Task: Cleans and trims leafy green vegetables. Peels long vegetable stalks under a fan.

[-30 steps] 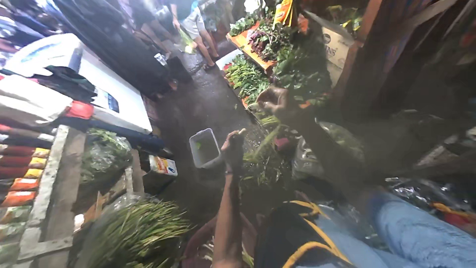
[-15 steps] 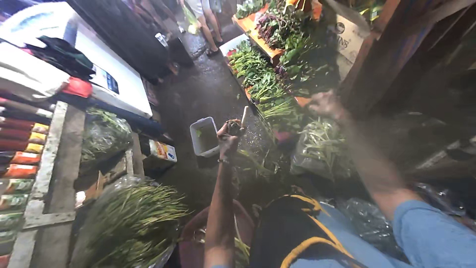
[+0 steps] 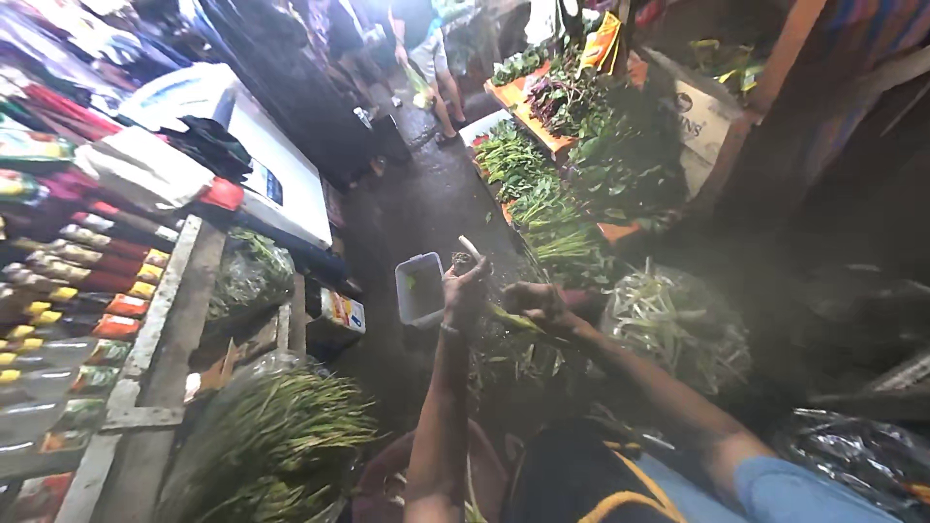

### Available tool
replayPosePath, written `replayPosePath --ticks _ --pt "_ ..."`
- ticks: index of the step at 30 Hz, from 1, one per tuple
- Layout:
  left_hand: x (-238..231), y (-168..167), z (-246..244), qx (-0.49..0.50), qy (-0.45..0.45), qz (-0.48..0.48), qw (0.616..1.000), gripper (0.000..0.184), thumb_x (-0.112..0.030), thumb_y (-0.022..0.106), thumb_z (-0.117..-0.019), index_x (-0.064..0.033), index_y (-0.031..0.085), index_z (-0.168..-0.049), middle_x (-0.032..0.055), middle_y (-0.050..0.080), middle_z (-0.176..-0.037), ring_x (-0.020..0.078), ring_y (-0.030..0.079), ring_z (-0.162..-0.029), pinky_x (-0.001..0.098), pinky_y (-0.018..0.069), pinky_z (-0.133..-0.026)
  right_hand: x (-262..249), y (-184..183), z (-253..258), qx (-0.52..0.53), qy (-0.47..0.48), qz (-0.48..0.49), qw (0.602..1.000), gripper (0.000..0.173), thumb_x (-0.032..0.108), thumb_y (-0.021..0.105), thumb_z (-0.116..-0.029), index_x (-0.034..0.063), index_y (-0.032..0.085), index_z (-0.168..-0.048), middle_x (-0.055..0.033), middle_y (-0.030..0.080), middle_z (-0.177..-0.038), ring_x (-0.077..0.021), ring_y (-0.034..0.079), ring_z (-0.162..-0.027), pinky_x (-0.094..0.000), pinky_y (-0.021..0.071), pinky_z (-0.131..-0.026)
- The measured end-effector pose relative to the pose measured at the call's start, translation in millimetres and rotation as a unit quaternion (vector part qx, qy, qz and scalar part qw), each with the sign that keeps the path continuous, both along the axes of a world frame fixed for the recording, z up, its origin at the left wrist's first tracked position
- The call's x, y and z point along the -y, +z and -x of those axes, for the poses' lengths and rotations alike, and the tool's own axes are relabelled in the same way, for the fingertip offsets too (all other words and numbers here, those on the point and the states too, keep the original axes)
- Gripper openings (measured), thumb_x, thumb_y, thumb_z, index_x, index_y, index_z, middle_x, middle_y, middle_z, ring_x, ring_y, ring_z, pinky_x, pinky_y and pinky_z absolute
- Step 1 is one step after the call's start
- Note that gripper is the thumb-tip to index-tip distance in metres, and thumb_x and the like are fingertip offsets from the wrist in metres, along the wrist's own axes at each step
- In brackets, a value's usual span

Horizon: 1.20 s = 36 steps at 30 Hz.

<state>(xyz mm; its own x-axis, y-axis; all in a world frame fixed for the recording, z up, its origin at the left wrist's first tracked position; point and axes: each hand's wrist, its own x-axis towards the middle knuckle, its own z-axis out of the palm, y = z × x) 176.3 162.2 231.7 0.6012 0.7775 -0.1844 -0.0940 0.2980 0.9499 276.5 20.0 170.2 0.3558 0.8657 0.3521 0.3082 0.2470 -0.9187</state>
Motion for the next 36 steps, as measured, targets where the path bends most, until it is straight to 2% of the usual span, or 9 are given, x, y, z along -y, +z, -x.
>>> replayPosePath --ticks 7,13,15,17,20,23,30,33,36 --pt "6.5 5.6 3.2 0.02 -0.038 0.012 0.999 0.007 -0.003 0.063 -0.0976 -0.0046 0.063 -0.104 0.0022 0.066 -0.072 0.0024 0.05 -0.046 0.0168 0.0431 -0.043 7.8 5.6 -10.0 -0.085 0.071 -0.005 0.994 0.028 0.009 0.058 -0.0935 -0.0074 0.07 -0.112 -0.0042 0.075 -0.097 -0.0036 0.068 -0.081 -0.0242 0.058 -0.076" --pt "5.7 8.1 12.9 0.041 -0.132 -0.165 0.976 0.011 -0.006 0.065 -0.0939 -0.0118 0.067 -0.103 -0.0046 0.063 -0.074 0.0002 0.049 -0.051 0.0168 0.042 -0.046 8.3 4.5 -9.2 -0.122 0.082 -0.04 0.988 0.025 -0.002 0.057 -0.0923 -0.0017 0.071 -0.112 0.0034 0.075 -0.096 -0.0015 0.067 -0.082 -0.0226 0.0584 -0.077" --pt "9.2 7.2 12.7 0.057 -0.138 -0.257 0.955 0.021 -0.006 0.067 -0.0915 -0.0083 0.068 -0.112 -0.0022 0.068 -0.087 0.0007 0.055 -0.063 0.0173 0.0474 -0.055 8.5 8.4 -7.8 -0.076 0.035 -0.028 0.996 0.024 -0.005 0.058 -0.092 -0.0056 0.07 -0.113 -0.0003 0.074 -0.099 0.0008 0.067 -0.084 -0.0195 0.0577 -0.079" --pt "13.1 11.4 10.7 0.057 -0.131 -0.376 0.915 0.031 -0.003 0.069 -0.0908 0.001 0.065 -0.121 0.0065 0.071 -0.103 0.0075 0.066 -0.084 0.026 0.0573 -0.078 6.4 12.7 -7.2 0.009 -0.018 -0.012 1.0 0.023 -0.001 0.06 -0.0925 -0.0083 0.07 -0.112 -0.0077 0.073 -0.104 -0.0004 0.067 -0.091 -0.0187 0.0563 -0.085" --pt "31.2 23.7 4.5 -0.011 -0.042 -0.475 0.879 0.026 -0.002 0.074 -0.0894 0.0031 0.069 -0.114 0.0111 0.073 -0.1 0.0119 0.069 -0.085 0.0305 0.0584 -0.08 -1.5 15.4 -7.4 0.141 -0.1 -0.038 0.984 0.02 0.003 0.064 -0.0899 -0.0068 0.074 -0.104 -0.0162 0.074 -0.101 -0.0131 0.071 -0.089 -0.0272 0.0584 -0.084" --pt "36.5 25.1 -2.5 -0.03 0.041 -0.542 0.839 0.019 -0.003 0.073 -0.0894 0.0041 0.072 -0.107 0.0173 0.071 -0.112 0.0206 0.071 -0.099 0.0357 0.0579 -0.09 -8.3 21.3 -8.4 0.218 -0.157 -0.084 0.96 0.018 0.006 0.066 -0.0911 -0.0054 0.075 -0.102 -0.0181 0.074 -0.099 -0.02 0.073 -0.083 -0.0331 0.0607 -0.079" --pt "29.0 34.2 -4.9 0.022 0.071 -0.469 0.88 0.022 -0.006 0.07 -0.0935 0.0007 0.068 -0.114 0.0067 0.073 -0.097 0.0057 0.067 -0.08 0.0249 0.0568 -0.075 -13.3 45.9 -11.5 0.159 -0.125 -0.008 0.979 0.024 0.011 0.064 -0.0945 -0.0043 0.07 -0.111 -0.0156 0.073 -0.095 -0.0189 0.069 -0.077 -0.0373 0.0588 -0.073" --pt "24.2 37.7 -3.3 0.045 0.049 -0.437 0.897 0.019 -0.005 0.067 -0.0945 -0.0001 0.065 -0.113 0.0041 0.071 -0.091 0.0045 0.063 -0.067 0.0226 0.0547 -0.061 -18.4 56.6 -14.5 0.078 -0.086 0.007 0.993 0.023 0.014 0.065 -0.0966 -0.0014 0.07 -0.113 -0.0059 0.071 -0.09 -0.004 0.064 -0.073 -0.0244 0.0567 -0.071" --pt "22.6 46.2 0.1 0.024 0.018 -0.399 0.916 0.021 -0.004 0.068 -0.0925 -0.0008 0.066 -0.113 0.0028 0.069 -0.087 0.0036 0.058 -0.063 0.0215 0.0513 -0.058 -23.6 62.5 -17.4 0.104 -0.082 -0.054 0.99 0.021 0.011 0.062 -0.0972 -0.0061 0.07 -0.108 -0.0088 0.069 -0.092 -0.0037 0.061 -0.074 -0.0209 0.0537 -0.07"
